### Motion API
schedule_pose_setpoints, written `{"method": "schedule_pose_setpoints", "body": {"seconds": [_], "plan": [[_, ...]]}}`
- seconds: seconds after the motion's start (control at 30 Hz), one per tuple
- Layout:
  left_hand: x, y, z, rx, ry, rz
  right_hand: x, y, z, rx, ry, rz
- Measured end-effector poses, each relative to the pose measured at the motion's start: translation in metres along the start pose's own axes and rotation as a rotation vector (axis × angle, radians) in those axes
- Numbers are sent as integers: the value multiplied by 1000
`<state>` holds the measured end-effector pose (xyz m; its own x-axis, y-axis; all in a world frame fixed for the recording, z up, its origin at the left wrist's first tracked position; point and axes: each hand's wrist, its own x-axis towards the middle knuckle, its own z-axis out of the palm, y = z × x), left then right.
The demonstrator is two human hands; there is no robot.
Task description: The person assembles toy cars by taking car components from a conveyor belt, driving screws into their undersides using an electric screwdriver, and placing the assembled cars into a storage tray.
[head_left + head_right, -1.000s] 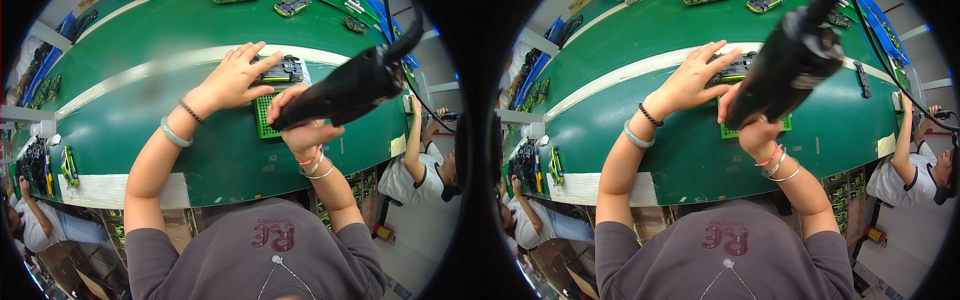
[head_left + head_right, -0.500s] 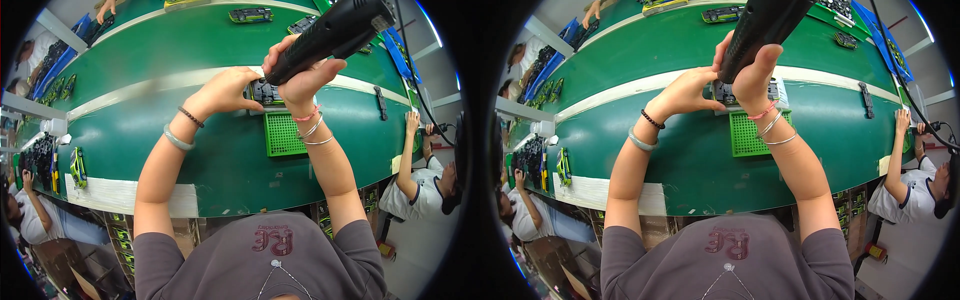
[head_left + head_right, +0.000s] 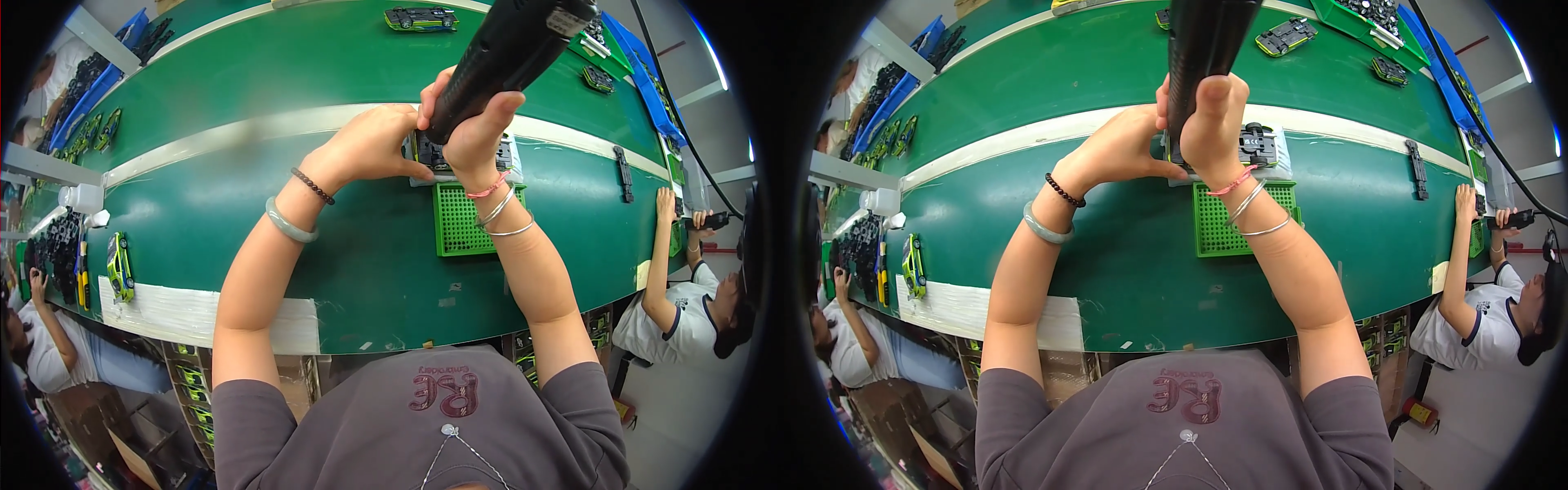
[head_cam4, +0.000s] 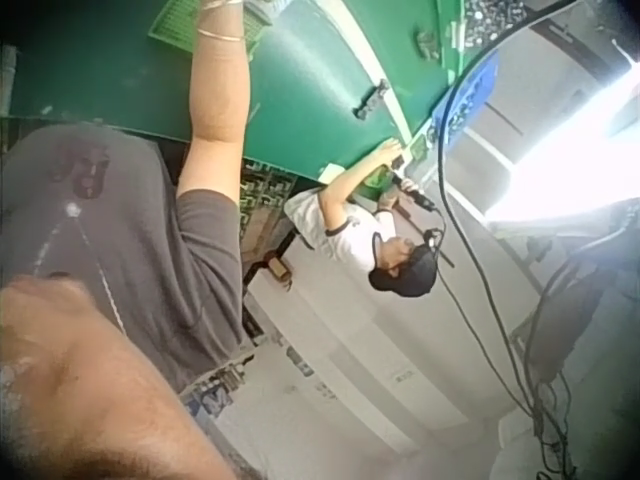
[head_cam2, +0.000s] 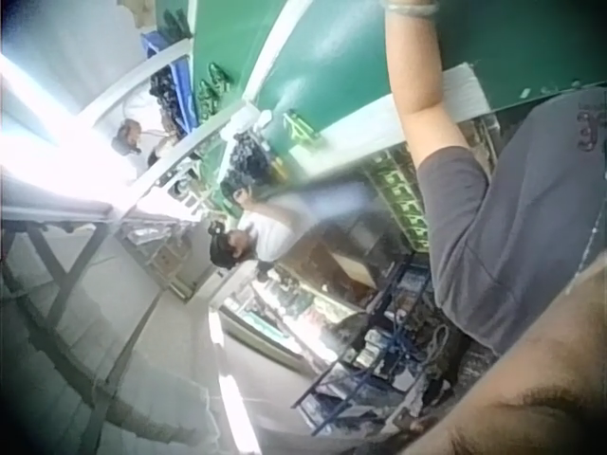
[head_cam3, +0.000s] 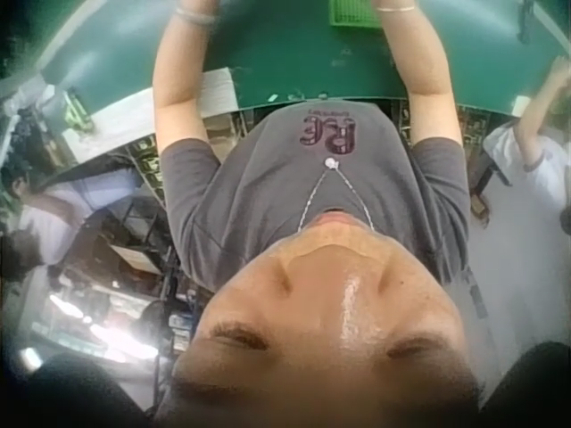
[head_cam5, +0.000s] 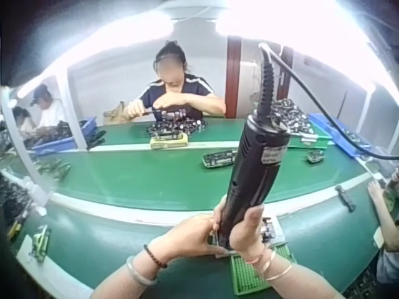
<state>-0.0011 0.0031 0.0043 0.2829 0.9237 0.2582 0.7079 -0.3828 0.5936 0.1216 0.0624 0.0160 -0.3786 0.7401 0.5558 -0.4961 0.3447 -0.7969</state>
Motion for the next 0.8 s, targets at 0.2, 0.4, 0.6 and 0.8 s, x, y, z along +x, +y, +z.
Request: {"method": "schedule_pose_setpoints", "body": {"seconds": [0.2,0.4,0.6,0.8], "plan": [[-2,-5,4,3,32,2,3,-3,6,-100,-11,-18],[-1,-9,8,33,67,66,4,0,3,-66,-11,29],[-3,-6,4,-2,27,-14,2,3,4,-69,-6,47],[-2,-9,3,-2,21,-14,2,4,1,-28,-13,57]]}}
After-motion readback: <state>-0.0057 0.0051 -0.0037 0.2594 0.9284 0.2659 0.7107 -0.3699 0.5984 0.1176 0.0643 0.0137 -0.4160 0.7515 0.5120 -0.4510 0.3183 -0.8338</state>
